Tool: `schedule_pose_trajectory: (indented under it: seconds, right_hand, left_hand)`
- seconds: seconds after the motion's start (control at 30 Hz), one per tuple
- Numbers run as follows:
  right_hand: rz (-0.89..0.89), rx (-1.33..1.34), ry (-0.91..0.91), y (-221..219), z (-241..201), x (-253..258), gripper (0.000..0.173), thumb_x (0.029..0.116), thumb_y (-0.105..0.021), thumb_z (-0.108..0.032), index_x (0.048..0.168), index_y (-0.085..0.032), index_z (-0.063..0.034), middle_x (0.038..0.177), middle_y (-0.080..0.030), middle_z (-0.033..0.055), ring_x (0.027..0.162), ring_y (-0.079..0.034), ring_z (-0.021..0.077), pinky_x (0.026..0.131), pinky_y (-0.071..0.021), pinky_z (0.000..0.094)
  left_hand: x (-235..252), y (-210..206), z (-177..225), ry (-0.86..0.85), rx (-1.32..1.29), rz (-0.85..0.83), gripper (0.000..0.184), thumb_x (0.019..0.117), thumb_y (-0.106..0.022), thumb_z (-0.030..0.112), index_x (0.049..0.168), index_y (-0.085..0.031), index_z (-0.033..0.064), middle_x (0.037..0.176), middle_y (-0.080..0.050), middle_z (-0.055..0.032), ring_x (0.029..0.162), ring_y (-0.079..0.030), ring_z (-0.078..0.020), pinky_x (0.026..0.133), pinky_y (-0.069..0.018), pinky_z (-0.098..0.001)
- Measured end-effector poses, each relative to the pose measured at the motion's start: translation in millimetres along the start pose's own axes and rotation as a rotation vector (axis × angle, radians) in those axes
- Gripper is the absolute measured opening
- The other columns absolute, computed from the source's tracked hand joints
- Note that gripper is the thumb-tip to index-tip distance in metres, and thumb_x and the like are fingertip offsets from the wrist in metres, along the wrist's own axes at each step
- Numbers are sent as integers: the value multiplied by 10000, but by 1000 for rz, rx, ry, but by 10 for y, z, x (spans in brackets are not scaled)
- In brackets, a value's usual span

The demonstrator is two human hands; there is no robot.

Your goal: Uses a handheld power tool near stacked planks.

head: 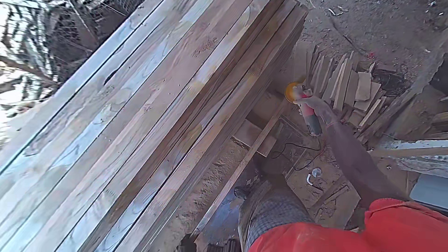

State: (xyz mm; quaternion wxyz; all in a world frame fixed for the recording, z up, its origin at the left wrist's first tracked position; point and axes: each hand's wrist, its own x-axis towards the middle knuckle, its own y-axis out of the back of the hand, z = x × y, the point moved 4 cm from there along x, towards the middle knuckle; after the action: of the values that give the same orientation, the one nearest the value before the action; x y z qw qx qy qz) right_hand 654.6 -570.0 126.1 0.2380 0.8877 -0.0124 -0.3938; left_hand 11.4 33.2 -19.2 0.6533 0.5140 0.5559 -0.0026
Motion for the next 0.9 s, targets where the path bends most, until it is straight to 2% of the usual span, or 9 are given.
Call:
schedule_pose_trajectory:
  seconds: [0.1,0.17,0.27,0.37,0.47,0.57,0.63,0.73,0.9]
  right_hand:
    - [-109,-128,-10,-569,119,-531,514,820,-844,-398,1178,-649,-84,803,-672,75,622,-652,164,596,-582,341]
    - [-181,-242,-26,-959,175,-1022,475,859,-817,-388,1179,-637,-86,787,-640,56,614,-608,138,601,-547,313]
    - [-290,-354,-3,-1576,689,-1186,536,794,-858,-462,1135,-685,-87,792,-691,61,626,-659,147,628,-581,323]
    - [-393,-452,17,-2216,983,-1679,524,816,-845,-463,1146,-665,-99,797,-670,35,637,-640,121,641,-568,300]
    - [-408,-518,46,-2840,1270,-2264,639,768,-875,-487,1213,-630,-99,849,-679,46,663,-652,126,664,-578,316]
    - [-434,-614,67,-3440,1584,-2819,650,765,-854,-548,1178,-654,-88,851,-681,46,685,-650,136,698,-576,344]
    - [-467,-673,93,-3877,1813,-3213,634,760,-850,-556,1158,-661,-100,829,-671,38,662,-630,128,683,-561,345]
    - [-515,-816,176,-4565,2097,-3756,737,698,-855,-599,1196,-641,-100,922,-689,74,741,-657,175,750,-566,423]
    - [-614,-1085,344,-5621,2421,-4613,830,646,-861,-628,1152,-649,-6,1107,-675,190,1027,-660,338,851,-526,581]
  left_hand:
    - [71,-3,-9,62,18,-75,416,877,-709,147,1290,-682,190,1273,-704,-130,1253,-611,-380,1025,-403,-717]
    - [99,11,100,72,-3,-83,430,875,-712,146,1302,-673,186,1290,-697,-126,1266,-605,-376,1025,-401,-720]
    - [62,62,208,87,-19,-74,373,886,-707,189,1257,-683,165,1280,-700,-124,1263,-613,-359,1021,-409,-713]
    - [-19,132,243,73,-28,-61,393,865,-715,183,1255,-680,164,1308,-685,-116,1303,-580,-352,1048,-385,-711]
    - [-32,100,142,-53,-122,41,414,842,-713,174,1255,-678,186,1281,-695,-97,1285,-587,-343,1044,-402,-676]
    - [-13,-11,-100,-325,-324,255,426,916,-706,259,1327,-657,157,1305,-668,-120,1275,-581,-356,1034,-420,-665]
    - [-78,-132,-508,-427,-330,400,418,934,-712,403,1260,-687,143,1268,-685,-97,1244,-604,-320,1029,-444,-615]
    - [-145,-429,-1560,-384,-292,517,491,933,-689,519,1205,-704,111,1224,-697,-136,1203,-628,-355,1032,-434,-639]
    - [-42,-932,-3452,-168,-163,426,506,948,-677,492,1242,-683,80,1325,-640,-209,1287,-571,-418,1095,-368,-688]
